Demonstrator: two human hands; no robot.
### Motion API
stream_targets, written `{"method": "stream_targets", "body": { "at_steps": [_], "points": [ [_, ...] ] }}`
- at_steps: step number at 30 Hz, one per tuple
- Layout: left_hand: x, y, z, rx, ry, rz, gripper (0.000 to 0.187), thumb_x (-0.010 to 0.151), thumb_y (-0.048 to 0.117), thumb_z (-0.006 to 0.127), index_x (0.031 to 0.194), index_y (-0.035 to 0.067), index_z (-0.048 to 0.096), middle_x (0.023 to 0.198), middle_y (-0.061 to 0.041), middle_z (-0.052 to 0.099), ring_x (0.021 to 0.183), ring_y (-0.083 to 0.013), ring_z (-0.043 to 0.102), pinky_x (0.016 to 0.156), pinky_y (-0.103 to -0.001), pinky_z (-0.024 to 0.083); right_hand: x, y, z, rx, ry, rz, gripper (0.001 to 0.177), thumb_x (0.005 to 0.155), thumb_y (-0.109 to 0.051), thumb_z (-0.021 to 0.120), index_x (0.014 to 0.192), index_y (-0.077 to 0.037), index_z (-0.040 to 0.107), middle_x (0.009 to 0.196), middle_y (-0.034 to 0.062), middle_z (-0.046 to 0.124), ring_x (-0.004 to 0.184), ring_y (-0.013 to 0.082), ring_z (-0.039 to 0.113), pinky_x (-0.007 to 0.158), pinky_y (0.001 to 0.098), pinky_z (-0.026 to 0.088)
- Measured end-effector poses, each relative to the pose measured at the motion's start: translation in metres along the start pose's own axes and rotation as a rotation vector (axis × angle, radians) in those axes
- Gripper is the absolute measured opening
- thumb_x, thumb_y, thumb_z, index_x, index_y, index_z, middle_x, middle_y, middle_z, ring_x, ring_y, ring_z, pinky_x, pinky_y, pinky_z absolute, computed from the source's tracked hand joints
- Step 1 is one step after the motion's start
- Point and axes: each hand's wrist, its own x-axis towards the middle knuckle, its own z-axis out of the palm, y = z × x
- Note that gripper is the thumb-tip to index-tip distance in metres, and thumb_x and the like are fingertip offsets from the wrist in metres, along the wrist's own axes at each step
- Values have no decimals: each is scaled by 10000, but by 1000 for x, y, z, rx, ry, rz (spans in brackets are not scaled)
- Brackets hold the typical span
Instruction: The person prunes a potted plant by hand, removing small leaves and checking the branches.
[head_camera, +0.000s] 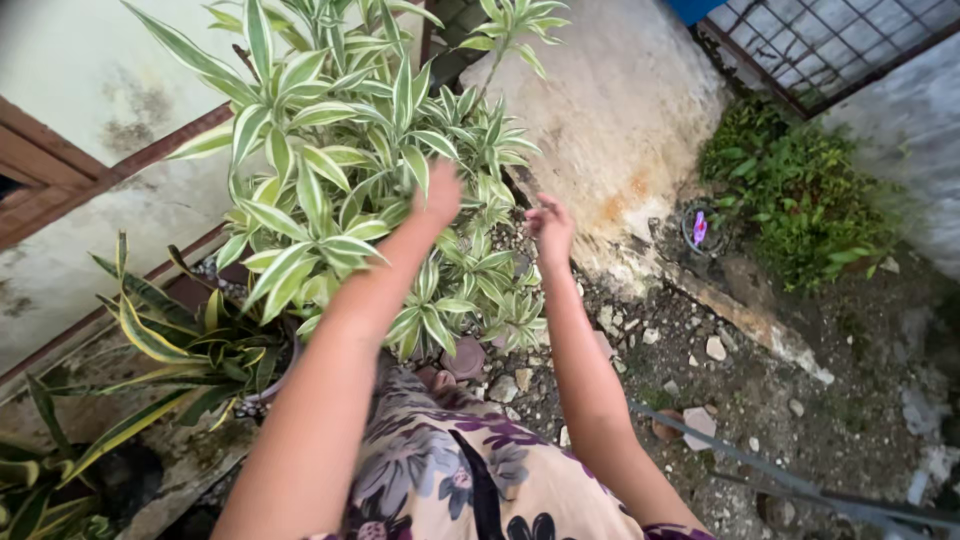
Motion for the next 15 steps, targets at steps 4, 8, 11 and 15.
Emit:
{"method": "stream_targets", "body": {
  "at_steps": [4, 8, 11, 15],
  "points": [
    [-39, -40, 15, 61, -252, -97, 205, 771, 212, 529, 894, 138, 675, 987, -81, 600, 1011, -255, 479, 892, -510, 261, 7, 17, 19, -42, -115, 20, 245, 835, -40, 383, 1024, -48, 538, 641, 0, 554, 463, 88, 479, 404, 214, 369],
    [-78, -61, -7, -112, -278, -170, 208, 741, 246, 567, 897, 151, 666, 1000, -81, 594, 1042, -272, 461, 903, -539, 241, 16, 42, 28, -152, -151, 26, 224, 827, -32, 396, 973, -38, 566, 554, -15, 426, 403, 79, 374, 358, 217, 301],
    [-95, -71, -29, -293, -291, -247, 259, 740, 304, 585, 909, 121, 655, 993, -89, 599, 1037, -280, 464, 924, -524, 259, 18, 47, 39, -255, -138, -133, 216, 851, -22, 404, 948, -18, 597, 582, -37, 395, 472, 47, 340, 424, 198, 278],
    [-104, -75, -38, -325, -287, -321, 323, 720, 331, 603, 936, 94, 638, 1034, -112, 577, 1043, -290, 451, 851, -492, 316, 6, 36, 60, -431, -227, -374, 242, 822, 1, 422, 983, -34, 599, 719, 36, 491, 643, 128, 446, 584, 254, 364]
  ]
}}
